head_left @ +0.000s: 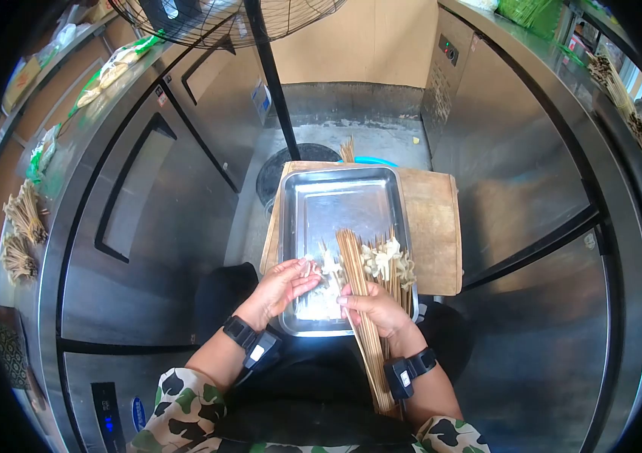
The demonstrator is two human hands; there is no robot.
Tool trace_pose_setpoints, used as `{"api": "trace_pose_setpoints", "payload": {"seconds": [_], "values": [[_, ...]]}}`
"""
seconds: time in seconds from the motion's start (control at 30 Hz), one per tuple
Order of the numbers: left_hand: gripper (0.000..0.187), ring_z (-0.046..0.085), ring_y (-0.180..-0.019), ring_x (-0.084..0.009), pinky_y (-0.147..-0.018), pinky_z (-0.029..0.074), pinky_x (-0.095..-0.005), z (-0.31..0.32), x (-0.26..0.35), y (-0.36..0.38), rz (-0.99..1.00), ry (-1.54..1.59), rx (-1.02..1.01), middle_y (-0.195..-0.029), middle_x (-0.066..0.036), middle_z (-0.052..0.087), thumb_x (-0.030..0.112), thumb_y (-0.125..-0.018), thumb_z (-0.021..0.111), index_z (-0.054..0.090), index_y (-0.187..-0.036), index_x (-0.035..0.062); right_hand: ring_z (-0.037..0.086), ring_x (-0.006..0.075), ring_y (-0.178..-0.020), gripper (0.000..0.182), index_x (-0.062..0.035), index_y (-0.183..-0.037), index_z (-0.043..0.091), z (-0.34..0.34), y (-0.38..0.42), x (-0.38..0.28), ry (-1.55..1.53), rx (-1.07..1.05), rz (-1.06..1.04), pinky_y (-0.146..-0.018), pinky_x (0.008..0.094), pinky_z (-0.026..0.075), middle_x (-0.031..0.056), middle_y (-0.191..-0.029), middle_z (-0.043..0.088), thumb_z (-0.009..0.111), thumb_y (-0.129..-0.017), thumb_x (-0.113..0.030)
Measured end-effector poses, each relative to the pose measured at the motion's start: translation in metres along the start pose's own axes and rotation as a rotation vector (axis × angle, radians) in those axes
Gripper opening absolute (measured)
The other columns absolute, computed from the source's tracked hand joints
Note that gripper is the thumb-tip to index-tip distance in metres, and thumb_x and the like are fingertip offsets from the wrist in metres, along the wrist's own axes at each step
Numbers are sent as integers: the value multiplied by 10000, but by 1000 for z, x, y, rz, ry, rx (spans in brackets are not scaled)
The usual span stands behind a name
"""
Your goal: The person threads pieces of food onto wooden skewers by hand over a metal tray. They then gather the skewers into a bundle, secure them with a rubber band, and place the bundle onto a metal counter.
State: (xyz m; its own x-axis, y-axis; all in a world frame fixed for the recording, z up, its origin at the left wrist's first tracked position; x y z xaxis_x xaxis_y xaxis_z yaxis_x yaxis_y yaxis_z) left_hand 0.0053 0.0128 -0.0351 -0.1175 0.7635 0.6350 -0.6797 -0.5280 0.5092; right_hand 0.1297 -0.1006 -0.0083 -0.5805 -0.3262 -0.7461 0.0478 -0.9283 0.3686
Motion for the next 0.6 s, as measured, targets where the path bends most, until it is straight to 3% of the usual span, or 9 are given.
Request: {"api": "trace_pose_setpoints", "payload": {"seconds": [0.1,0.2,0.3,0.43,0.6], "values": [[167,601,-862,-148,-813,485,-279,-1,10,2,126,-278,126,-969,-67,628,120,-845,601,607,-979,21,483,81,-468,142,-37,-852,552,0,0,1,-1,-4,0,-439,202,386,66,-663,591,659,-772,-86],[154,582,-831,-107,-760,470,-251,2,27,1,377,-526,178,-917,-39,642,133,-851,598,636,-957,28,487,83,-468,141,-35,-847,555,1,0,1,-6,-6,-4,-441,203,390,68,-662,593,662,-769,-84],[137,567,-819,-88,-738,455,-231,9,37,2,427,-496,211,-882,-32,647,111,-853,590,650,-938,22,489,84,-469,141,-33,-846,558,2,1,0,0,-7,4,-445,203,393,69,-662,594,664,-765,-80],[182,583,-857,-116,-724,470,-226,19,36,-5,340,-204,150,-992,-53,627,80,-872,545,606,-1034,24,488,84,-468,131,-31,-839,566,3,-1,4,7,-41,2,-453,205,396,67,-659,596,662,-767,-83],[195,591,-894,-144,-774,483,-247,28,39,-8,315,-94,170,-1005,-82,616,67,-879,517,582,-1056,18,495,83,-478,120,-35,-834,571,4,-1,3,21,-56,-2,-467,201,397,66,-664,603,658,-777,-96]]}}
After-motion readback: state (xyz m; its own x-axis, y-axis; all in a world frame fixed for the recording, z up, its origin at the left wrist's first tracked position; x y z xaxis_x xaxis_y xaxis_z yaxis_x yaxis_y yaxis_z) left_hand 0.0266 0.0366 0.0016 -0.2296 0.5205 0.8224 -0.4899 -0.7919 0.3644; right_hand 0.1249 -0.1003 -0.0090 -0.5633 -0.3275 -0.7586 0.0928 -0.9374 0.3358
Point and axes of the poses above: each hand's wrist, its own y-axis away from the middle knuckle, its own z-axis out of the palm, x = y × z, the point moved 7 cm from there along -y, towards the middle knuckle
